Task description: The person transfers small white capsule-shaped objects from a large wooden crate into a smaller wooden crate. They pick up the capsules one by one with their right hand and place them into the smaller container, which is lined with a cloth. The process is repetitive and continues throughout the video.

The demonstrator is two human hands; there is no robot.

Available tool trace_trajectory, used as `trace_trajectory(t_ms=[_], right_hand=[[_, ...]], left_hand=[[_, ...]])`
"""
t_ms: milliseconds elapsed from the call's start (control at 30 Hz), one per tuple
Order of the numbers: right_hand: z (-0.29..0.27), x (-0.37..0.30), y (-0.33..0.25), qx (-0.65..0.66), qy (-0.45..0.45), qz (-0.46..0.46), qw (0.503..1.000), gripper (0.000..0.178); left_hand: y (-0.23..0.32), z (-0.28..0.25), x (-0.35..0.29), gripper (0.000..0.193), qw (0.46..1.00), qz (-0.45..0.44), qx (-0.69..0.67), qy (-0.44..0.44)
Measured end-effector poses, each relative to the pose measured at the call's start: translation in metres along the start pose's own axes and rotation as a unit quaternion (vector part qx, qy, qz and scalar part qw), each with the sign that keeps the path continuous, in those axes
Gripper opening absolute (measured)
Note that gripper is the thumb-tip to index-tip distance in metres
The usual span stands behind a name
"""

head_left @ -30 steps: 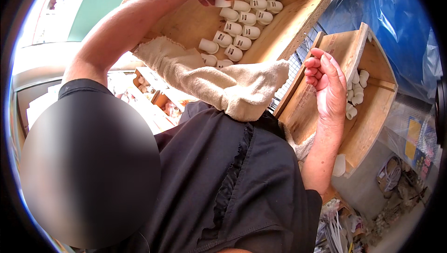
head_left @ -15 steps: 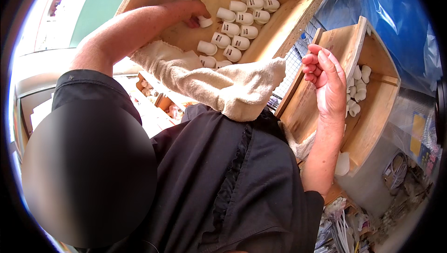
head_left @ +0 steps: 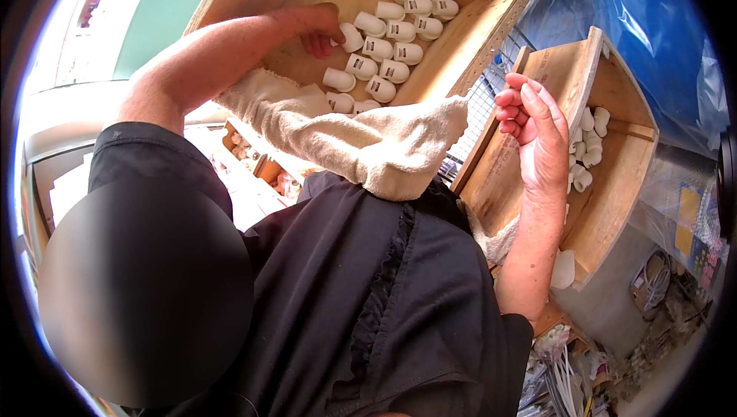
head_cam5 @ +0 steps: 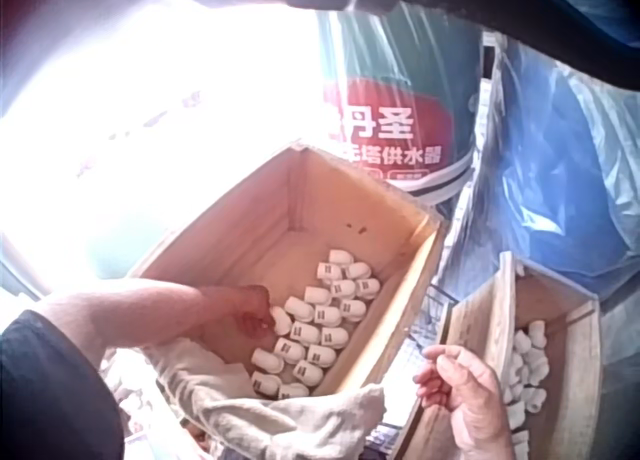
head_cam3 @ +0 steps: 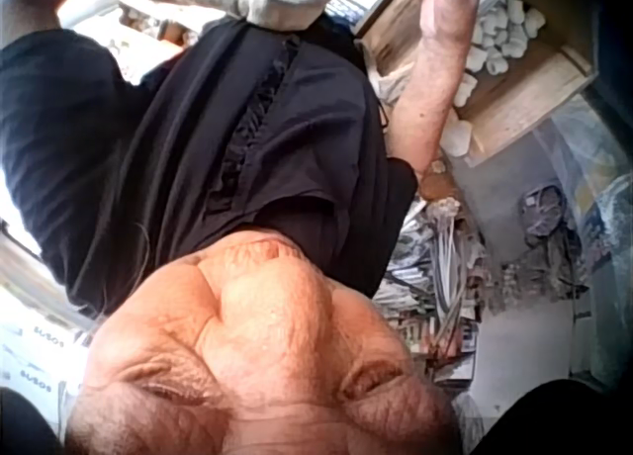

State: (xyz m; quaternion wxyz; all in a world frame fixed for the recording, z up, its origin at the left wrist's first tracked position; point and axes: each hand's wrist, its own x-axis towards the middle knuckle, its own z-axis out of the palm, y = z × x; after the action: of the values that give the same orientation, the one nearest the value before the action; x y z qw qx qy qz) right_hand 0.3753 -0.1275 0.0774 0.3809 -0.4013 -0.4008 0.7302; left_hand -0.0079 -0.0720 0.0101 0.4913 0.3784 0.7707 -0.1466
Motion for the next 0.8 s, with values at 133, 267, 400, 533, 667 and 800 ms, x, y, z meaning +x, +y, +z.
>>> trace_trajectory(t_ms=[133, 267, 400, 533, 667, 800], right_hand=[[0.0, 0.001, 0.0, 0.0, -0.004, 0.007, 1.0, 0.036], [-0.001, 0.001, 0.0, -0.001, -0.004, 0.007, 1.0, 0.036], [0.0, -0.001, -0.001, -0.009, 0.004, -0.002, 1.0, 0.031], [-0.002, -0.002, -0.001, -0.012, 0.005, 0.005, 1.0, 0.032], [-0.004, 0.002, 0.001, -0.027, -0.01, -0.006, 1.0, 0.034], [-0.007, 0.0, 0.001, -0.046, -0.016, -0.042, 0.998, 0.037]], left_hand=[[0.018, 0.003, -0.023, 0.029, 0.989, 0.014, 0.141, 0.028], [0.023, 0.011, -0.032, 0.03, 0.973, 0.063, 0.209, 0.069], [0.024, 0.012, -0.028, 0.028, 0.968, 0.055, 0.241, 0.033], [0.002, 0.009, 0.006, 0.025, 0.97, 0.043, 0.238, 0.024], [0.033, 0.007, -0.016, 0.025, 0.937, 0.014, 0.349, 0.003], [0.063, -0.005, -0.067, 0.024, 0.937, 0.115, 0.322, 0.079]])
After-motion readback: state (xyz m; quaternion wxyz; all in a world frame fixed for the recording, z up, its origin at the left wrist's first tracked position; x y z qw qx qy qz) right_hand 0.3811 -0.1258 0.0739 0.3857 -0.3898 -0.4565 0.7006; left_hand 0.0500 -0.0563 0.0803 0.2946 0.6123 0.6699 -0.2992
